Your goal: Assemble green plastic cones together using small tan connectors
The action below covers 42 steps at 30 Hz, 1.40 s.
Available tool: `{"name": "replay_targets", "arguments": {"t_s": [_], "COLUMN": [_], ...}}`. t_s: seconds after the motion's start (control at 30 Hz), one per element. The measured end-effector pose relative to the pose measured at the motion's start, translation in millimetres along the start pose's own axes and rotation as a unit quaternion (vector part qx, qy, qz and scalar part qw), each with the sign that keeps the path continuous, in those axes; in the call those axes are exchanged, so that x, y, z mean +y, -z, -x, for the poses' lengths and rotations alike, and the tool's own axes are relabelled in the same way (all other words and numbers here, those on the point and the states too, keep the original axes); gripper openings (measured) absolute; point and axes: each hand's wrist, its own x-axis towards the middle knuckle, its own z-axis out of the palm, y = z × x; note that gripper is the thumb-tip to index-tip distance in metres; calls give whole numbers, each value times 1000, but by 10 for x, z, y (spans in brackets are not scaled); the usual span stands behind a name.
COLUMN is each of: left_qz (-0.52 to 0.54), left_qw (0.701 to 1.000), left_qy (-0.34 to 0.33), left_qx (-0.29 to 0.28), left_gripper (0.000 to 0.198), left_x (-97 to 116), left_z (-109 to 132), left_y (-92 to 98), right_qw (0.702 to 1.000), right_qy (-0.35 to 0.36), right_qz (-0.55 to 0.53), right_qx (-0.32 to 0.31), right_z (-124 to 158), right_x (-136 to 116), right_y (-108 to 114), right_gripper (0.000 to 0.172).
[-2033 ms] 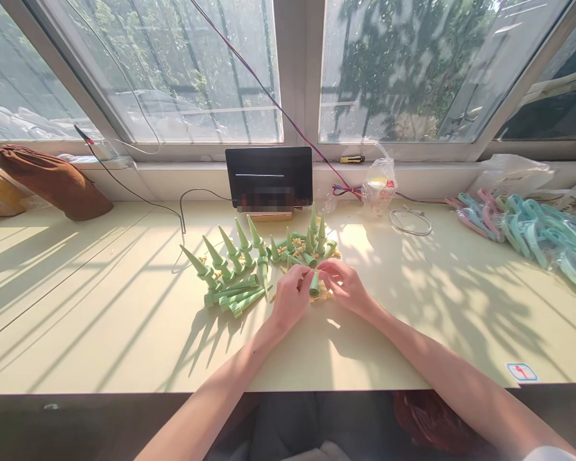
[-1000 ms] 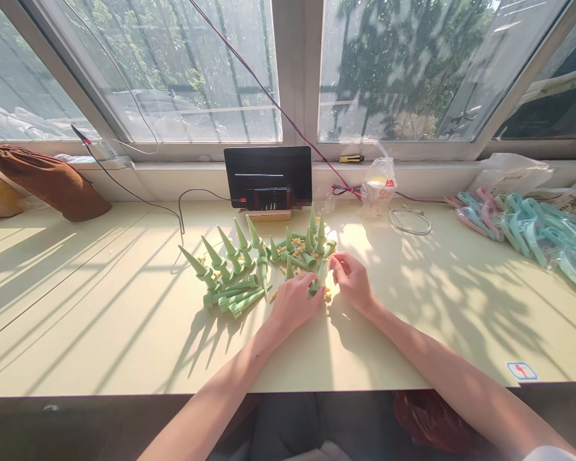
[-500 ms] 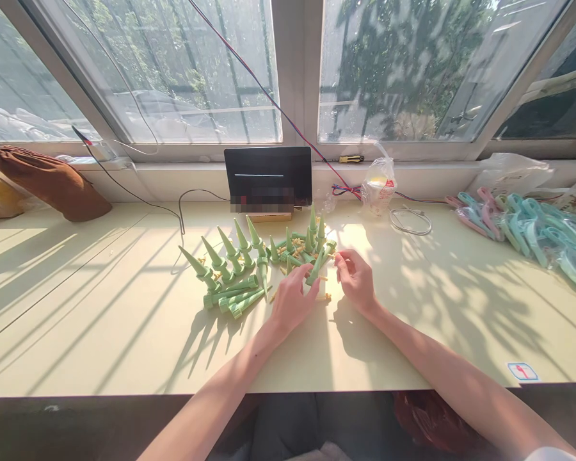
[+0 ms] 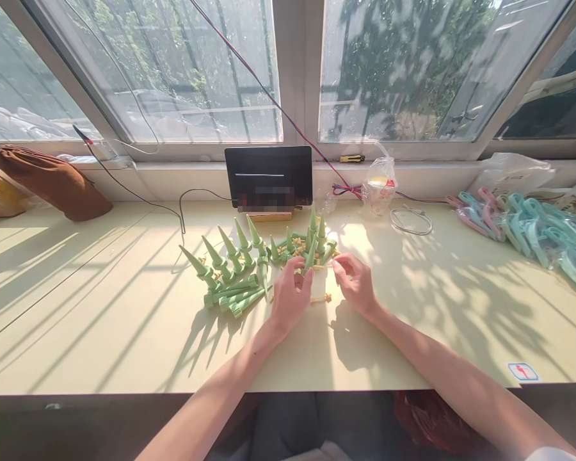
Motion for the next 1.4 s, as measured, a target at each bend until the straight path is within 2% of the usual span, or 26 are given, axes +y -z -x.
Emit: {"name": "replay_targets", "arguments": {"t_s": [0.8, 1.13, 1.4], "left_qz": [-7, 58, 41], "left_qw": [1000, 998, 999], "left_qy": [-6, -3, -20], "left_qx": [18, -1, -28], "left_gripper": [21, 27, 27], "left_x": [14, 57, 45], "left_z": [6, 1, -3], "left_y": [5, 23, 22], "right_qw": [1000, 999, 998], "right_qy": [7, 5, 11], "right_qz": [4, -10, -18], "right_qx": [-13, -48, -59], "right_z": [26, 26, 33], "right_x": [0, 51, 63], "right_y": [5, -2, -2], "right_gripper": [19, 21, 19]}}
